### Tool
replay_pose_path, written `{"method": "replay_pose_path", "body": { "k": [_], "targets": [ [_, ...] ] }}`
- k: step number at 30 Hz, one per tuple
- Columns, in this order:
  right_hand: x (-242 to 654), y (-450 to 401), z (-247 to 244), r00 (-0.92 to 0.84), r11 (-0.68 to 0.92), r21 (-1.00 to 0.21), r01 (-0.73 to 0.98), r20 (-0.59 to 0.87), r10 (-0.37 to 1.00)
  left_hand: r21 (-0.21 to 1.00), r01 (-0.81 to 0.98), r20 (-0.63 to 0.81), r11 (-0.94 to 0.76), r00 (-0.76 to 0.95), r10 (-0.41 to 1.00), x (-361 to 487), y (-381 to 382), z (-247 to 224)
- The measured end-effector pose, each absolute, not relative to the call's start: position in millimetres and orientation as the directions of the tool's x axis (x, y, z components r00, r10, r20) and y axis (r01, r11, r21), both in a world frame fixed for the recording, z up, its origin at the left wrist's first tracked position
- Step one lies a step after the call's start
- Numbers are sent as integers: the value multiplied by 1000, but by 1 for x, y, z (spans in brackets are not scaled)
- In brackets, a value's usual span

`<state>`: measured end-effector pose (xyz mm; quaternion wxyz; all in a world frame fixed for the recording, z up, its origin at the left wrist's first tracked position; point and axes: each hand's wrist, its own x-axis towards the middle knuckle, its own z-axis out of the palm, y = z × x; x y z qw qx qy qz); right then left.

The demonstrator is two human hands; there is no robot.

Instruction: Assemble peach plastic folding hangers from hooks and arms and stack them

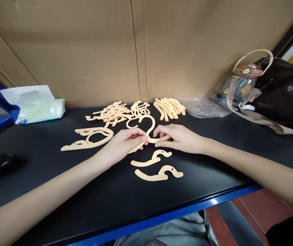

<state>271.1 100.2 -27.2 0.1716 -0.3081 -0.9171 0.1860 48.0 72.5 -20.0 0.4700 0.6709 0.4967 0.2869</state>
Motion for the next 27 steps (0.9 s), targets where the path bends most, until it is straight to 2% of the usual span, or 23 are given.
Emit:
{"method": "replay_pose_path", "body": {
  "k": [3,8,14,16,21,27],
  "targets": [
    [268,97,-28,-778,764,-456,457,212,592,922,383,-95,-63,381,920,53,68,-21],
    [266,96,-28,-764,724,-558,407,227,604,944,330,-140,20,341,930,54,67,-16],
    [267,100,-29,-710,532,-789,306,183,680,949,286,-227,137,313,922,48,70,-13],
    [266,101,-31,-695,483,-832,273,176,697,949,271,-249,162,328,912,46,71,-13],
    [264,100,-36,-694,476,-844,248,188,695,946,265,-277,189,353,894,44,74,-12],
    [265,100,-37,-688,548,-787,282,232,687,936,295,-301,194,380,875,42,75,-11]
  ]
}}
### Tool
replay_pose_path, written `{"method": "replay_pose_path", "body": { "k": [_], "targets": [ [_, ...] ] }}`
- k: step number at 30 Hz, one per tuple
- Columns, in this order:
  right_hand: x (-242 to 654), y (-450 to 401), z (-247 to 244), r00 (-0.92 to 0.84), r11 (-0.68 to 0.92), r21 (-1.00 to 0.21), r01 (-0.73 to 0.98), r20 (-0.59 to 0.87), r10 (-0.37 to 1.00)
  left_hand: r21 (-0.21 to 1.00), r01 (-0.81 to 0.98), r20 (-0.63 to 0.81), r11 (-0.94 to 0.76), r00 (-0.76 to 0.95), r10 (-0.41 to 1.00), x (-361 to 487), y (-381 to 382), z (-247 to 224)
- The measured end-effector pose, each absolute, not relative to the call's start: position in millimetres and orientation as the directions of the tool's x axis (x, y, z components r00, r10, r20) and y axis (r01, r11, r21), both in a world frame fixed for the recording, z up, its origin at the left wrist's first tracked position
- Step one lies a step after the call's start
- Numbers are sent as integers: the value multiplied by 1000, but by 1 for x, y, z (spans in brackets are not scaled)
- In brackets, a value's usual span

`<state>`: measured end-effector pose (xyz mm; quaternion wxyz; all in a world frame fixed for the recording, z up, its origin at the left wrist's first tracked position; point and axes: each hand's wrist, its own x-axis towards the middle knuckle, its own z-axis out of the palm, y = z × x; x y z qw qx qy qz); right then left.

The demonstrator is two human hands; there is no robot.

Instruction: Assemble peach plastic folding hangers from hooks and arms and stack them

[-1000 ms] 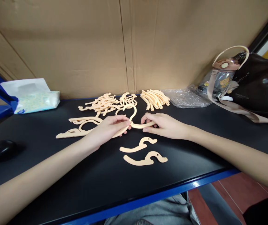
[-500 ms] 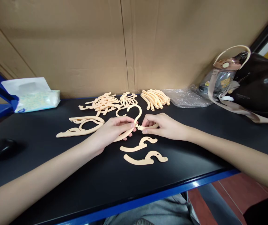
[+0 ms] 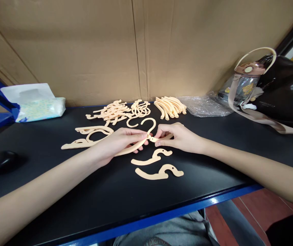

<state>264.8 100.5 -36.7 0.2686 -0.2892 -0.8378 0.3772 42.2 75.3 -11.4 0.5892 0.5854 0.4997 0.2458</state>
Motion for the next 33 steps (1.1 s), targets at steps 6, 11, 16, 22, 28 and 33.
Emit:
{"method": "replay_pose_path", "body": {
  "k": [6,11,16,22,28,33],
  "targets": [
    [266,101,-37,-695,613,-725,315,264,669,915,368,-325,164,432,841,40,76,-10],
    [265,103,-37,-705,591,-756,282,254,662,898,396,-368,191,438,821,40,76,-8],
    [265,106,-38,-699,567,-779,267,248,671,900,374,-382,222,437,814,39,77,-8],
    [266,105,-36,-715,626,-728,280,277,642,894,384,-399,231,449,800,39,78,-7],
    [266,104,-33,-736,671,-681,293,287,613,909,366,-370,201,484,793,38,77,-8],
    [266,104,-35,-735,621,-743,250,272,622,911,352,-373,214,483,792,40,77,-7]
  ]
}}
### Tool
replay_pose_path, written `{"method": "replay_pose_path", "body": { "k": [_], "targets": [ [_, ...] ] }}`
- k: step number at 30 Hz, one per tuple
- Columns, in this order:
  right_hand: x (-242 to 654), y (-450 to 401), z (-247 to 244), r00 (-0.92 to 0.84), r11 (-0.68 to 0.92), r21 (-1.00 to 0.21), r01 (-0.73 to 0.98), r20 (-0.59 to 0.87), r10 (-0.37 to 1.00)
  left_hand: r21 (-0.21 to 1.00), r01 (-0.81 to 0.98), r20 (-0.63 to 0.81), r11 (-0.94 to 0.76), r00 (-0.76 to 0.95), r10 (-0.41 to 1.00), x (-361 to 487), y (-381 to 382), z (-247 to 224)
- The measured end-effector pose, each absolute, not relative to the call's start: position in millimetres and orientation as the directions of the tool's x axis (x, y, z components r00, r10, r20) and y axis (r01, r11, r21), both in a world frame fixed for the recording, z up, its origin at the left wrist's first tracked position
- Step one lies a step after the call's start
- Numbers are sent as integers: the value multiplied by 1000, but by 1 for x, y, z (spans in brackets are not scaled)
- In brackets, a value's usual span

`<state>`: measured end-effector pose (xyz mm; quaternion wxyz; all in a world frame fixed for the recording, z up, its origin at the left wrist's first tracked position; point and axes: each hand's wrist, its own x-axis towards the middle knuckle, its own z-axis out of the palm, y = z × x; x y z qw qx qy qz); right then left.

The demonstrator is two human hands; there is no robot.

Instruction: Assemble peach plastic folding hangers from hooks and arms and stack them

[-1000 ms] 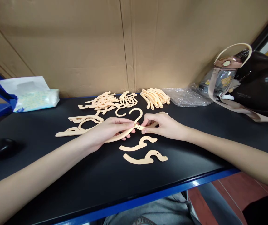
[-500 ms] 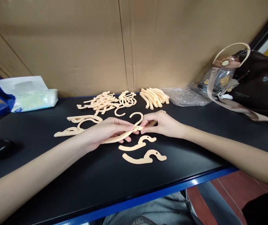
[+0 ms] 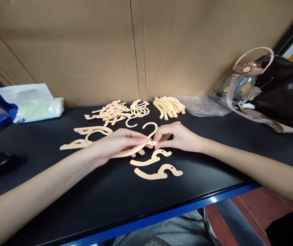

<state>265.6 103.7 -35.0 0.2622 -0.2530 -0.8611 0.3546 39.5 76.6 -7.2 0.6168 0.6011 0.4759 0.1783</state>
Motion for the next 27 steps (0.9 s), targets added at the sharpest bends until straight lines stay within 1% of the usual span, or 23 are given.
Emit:
{"method": "replay_pose_path", "body": {
  "k": [10,16,23,27],
  "targets": [
    [263,99,-38,-700,564,-808,172,302,647,914,342,-368,219,468,804,40,76,-7],
    [261,97,-42,-650,585,-790,187,347,676,920,354,-327,171,448,832,42,76,-7],
    [259,94,-39,-641,592,-769,241,332,692,922,373,-276,105,441,854,44,75,-8],
    [258,93,-39,-617,542,-802,253,298,728,929,359,-255,84,461,850,43,76,-10]
  ]
}}
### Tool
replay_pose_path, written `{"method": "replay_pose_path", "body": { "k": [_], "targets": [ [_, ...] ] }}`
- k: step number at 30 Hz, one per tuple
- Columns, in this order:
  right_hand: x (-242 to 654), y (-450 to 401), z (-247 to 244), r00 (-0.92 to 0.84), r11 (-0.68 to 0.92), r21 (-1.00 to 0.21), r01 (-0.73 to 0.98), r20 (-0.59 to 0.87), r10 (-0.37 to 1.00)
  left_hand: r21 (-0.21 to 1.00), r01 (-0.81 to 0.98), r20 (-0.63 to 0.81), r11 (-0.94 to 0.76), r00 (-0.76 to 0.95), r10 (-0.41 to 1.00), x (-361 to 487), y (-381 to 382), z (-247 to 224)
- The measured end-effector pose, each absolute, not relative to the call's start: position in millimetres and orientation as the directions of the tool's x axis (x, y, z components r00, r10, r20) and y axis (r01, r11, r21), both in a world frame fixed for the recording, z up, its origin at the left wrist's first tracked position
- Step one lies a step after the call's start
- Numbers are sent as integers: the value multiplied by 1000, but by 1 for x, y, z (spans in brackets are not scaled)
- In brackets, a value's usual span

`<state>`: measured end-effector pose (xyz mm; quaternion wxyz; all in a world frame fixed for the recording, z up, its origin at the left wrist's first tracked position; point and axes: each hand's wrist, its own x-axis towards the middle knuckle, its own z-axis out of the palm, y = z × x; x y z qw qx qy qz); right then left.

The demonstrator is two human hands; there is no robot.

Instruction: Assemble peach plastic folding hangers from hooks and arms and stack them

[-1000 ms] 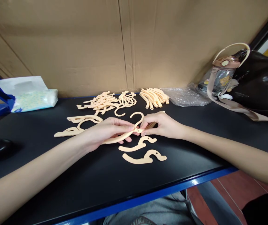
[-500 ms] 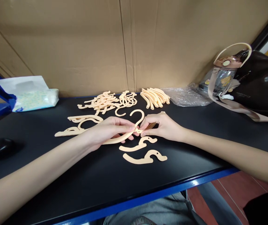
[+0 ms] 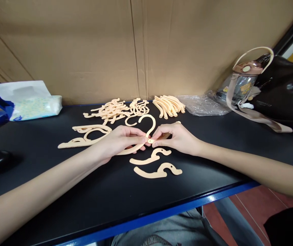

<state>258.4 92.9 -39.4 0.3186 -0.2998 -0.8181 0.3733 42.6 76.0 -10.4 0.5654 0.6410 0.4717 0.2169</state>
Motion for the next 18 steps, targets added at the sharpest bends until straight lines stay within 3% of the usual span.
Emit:
{"method": "replay_pose_path", "body": {
  "k": [9,18],
  "targets": [
    [256,91,-39,-582,469,-843,264,249,774,921,367,-274,133,365,890,50,73,-10],
    [254,94,-42,-517,447,-856,259,268,813,932,361,-97,-32,333,938,52,76,-20]
  ]
}}
